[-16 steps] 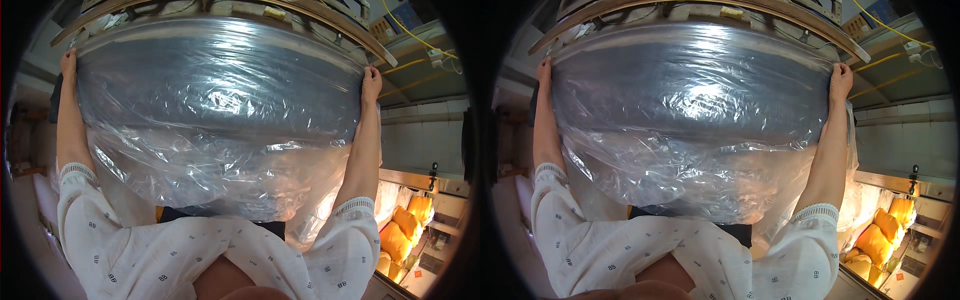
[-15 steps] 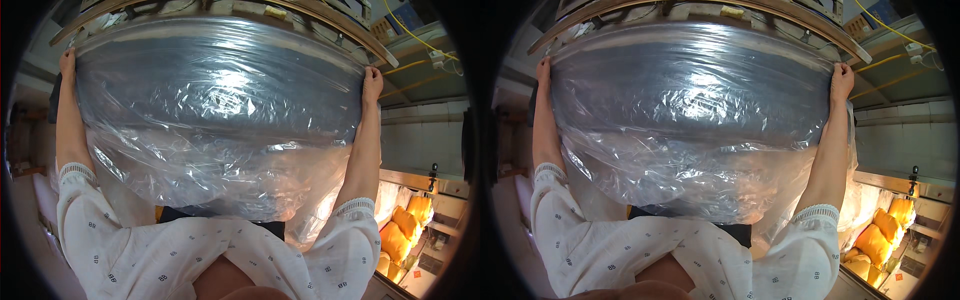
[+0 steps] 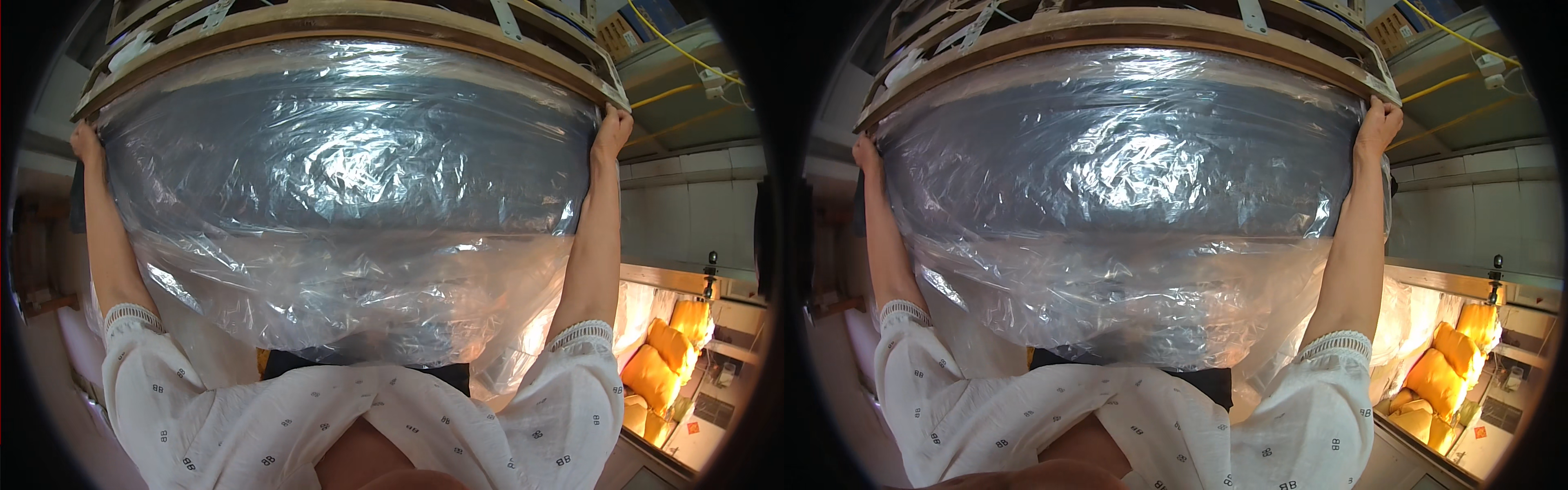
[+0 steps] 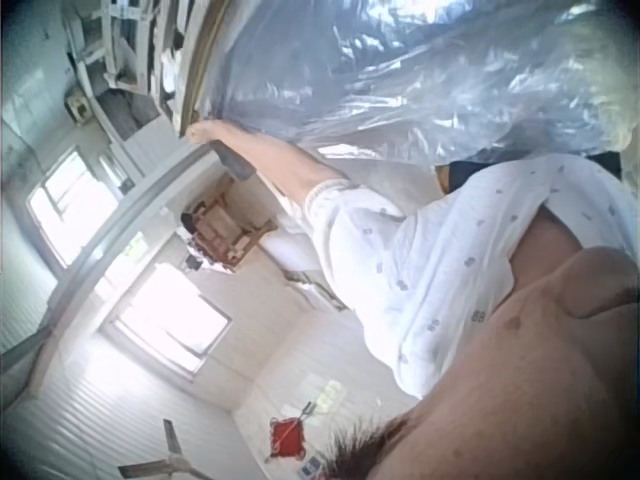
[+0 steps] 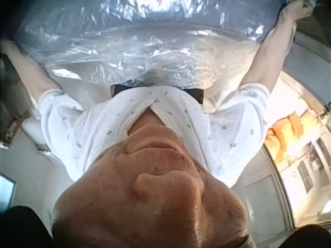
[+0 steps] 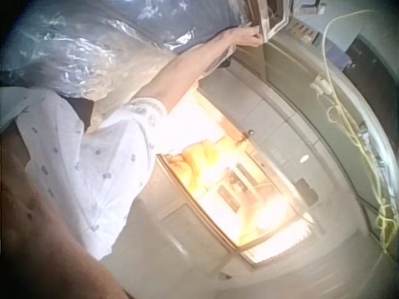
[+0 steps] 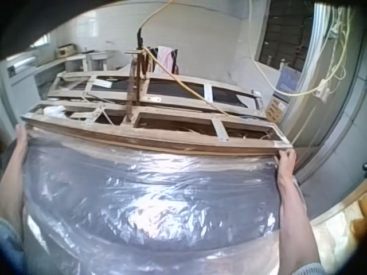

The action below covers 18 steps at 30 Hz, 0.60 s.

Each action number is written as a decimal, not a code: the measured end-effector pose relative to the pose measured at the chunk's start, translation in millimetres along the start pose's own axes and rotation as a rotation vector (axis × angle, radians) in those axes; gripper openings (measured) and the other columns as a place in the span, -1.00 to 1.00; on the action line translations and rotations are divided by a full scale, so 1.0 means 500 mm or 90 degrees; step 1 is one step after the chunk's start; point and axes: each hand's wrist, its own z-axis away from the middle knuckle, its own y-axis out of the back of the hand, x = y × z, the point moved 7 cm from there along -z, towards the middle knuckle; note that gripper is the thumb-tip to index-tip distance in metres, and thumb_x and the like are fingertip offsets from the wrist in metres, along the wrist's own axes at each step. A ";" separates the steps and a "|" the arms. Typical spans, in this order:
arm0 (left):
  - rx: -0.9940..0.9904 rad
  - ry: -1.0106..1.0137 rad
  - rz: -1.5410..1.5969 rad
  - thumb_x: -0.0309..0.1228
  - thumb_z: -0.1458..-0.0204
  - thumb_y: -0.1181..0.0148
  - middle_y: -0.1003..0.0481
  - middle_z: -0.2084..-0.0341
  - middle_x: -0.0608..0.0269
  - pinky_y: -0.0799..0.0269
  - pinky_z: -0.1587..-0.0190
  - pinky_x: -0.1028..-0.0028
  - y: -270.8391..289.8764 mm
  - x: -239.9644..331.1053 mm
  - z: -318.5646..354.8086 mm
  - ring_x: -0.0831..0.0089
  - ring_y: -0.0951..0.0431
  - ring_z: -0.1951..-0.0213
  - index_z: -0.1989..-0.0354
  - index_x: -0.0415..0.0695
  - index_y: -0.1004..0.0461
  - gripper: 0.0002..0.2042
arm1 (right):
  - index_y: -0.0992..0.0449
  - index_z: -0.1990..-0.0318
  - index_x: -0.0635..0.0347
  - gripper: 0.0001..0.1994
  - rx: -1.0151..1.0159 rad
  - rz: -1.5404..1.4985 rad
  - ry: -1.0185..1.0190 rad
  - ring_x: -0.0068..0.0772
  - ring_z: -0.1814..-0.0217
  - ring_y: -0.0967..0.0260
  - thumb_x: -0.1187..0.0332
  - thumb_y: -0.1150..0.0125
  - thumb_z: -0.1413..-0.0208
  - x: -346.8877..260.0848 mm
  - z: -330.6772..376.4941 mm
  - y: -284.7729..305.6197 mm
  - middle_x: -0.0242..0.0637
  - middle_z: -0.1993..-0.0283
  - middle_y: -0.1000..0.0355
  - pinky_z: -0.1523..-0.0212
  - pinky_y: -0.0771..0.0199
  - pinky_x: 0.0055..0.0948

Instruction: The recorder is covering a dark gray seat or foam product with a large clear plastic sheet.

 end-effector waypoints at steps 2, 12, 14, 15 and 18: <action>0.119 -0.033 -0.011 -0.12 0.02 -0.01 -0.50 0.31 -0.03 -0.31 0.11 0.38 0.029 0.003 0.009 0.21 -0.48 0.20 0.24 -0.35 -0.50 -0.55 | -0.37 0.38 0.37 -0.67 0.045 -0.045 0.018 -0.13 0.16 -0.21 0.18 -0.09 0.00 -0.006 0.003 0.009 -0.04 0.25 -0.30 0.07 -0.17 -0.30; -0.152 -0.066 0.110 -0.05 -0.02 -0.05 -0.46 0.17 0.08 -0.23 0.02 0.44 -0.013 0.043 0.033 0.37 -0.39 0.05 0.12 -0.22 -0.47 -0.54 | -0.47 0.23 0.37 -0.45 -0.181 0.312 0.022 0.15 0.03 -0.27 -0.03 0.22 -0.12 -0.083 0.058 0.020 0.11 0.14 -0.39 0.10 -0.16 -0.03; -0.098 -0.109 0.067 -0.07 -0.02 -0.09 -0.48 0.21 0.16 -0.29 0.08 0.47 0.140 0.050 -0.080 0.41 -0.42 0.10 0.12 -0.16 -0.48 -0.59 | -0.45 0.28 0.27 -0.58 -0.289 0.341 0.280 -0.22 0.19 -0.32 0.03 0.08 -0.13 -0.146 0.120 0.025 -0.22 0.27 -0.41 0.21 -0.22 -0.29; -0.102 -0.111 0.065 -0.07 -0.02 -0.09 -0.48 0.21 0.16 -0.29 0.08 0.47 0.167 0.061 -0.096 0.41 -0.42 0.10 0.12 -0.16 -0.48 -0.59 | -0.45 0.28 0.27 -0.58 -0.290 0.342 0.275 -0.22 0.19 -0.32 0.03 0.08 -0.13 -0.153 0.135 0.053 -0.22 0.27 -0.41 0.21 -0.22 -0.29; -0.051 -0.013 -0.148 -0.16 0.00 -0.11 -0.48 0.17 0.12 -0.29 0.02 0.40 0.268 0.096 -0.097 0.32 -0.45 0.08 0.07 -0.24 -0.43 -0.58 | -0.35 0.41 0.19 -0.75 -0.579 -0.171 -0.003 -0.63 0.39 -0.11 0.19 -0.01 -0.15 -0.203 0.227 0.071 -0.52 0.48 -0.20 0.33 -0.11 -0.60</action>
